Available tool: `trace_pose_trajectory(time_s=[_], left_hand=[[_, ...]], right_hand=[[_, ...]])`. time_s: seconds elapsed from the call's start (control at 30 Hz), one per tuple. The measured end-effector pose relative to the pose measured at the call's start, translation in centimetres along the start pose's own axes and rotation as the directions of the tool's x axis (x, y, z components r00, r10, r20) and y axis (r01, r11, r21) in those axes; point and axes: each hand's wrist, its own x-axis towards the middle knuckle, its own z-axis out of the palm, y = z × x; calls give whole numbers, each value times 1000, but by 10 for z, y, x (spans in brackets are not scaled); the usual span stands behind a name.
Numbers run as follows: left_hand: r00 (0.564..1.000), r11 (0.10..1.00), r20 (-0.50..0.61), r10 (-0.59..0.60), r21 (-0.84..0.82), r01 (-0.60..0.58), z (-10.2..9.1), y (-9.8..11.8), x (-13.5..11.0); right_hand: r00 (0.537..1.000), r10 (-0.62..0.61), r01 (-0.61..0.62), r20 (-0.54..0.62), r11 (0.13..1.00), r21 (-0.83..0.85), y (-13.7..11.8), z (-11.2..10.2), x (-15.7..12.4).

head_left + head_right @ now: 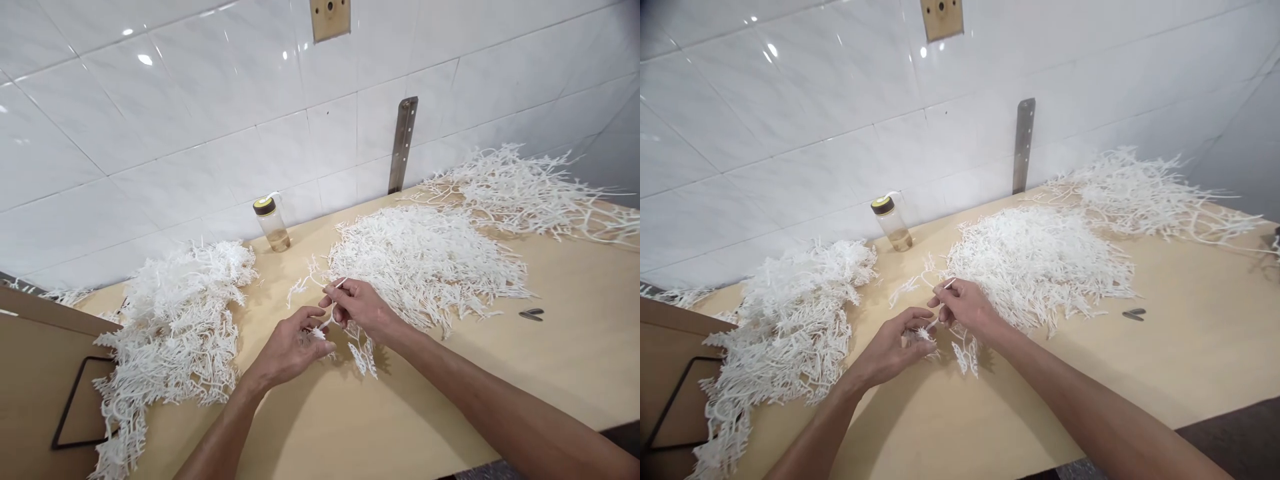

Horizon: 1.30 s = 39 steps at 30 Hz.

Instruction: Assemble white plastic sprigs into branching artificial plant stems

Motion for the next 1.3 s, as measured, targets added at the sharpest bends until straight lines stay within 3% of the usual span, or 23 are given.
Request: trace_pose_trajectory(time_s=[0.17, 0.37, 0.57, 0.67, 0.8, 0.9, 1.07, 1.2, 1.3], left_hand=[[997, 995, -17, -73, 73, 74, -3, -1, -3], [969, 978, -133, -206, -51, 201, 0, -12, 0], [909, 920, -327, -258, -370, 128, 6, -21, 5], [894, 896, -370, -251, -438, 71, 8, -19, 10], [914, 841, -327, -239, -540, 26, 12, -11, 19], [923, 745, -239, -303, -664, 72, 11, -7, 25], [889, 564, -135, -438, -811, 155, -1, -14, 25], [867, 532, -121, -484, -827, 182, -6, -22, 21], [873, 535, -144, -466, -832, 148, -7, -25, 22]], right_hand=[[998, 15, -15, 67, 1000, 0, 7, -1, 2], [981, 37, -17, 192, 995, -103, 5, 2, -2], [993, -62, 85, 105, 968, -235, -5, 2, -7], [978, -110, 157, 176, 946, -283, -12, 1, -11], [961, -72, 160, 268, 933, -321, -12, 2, -14], [968, -79, 157, 237, 930, -331, -9, 2, -12], [985, -55, 104, 165, 947, -305, -12, 3, -11], [980, -56, 119, 190, 934, -336, -14, 7, -14], [971, -135, 207, 195, 884, -419, -10, 13, -18]])
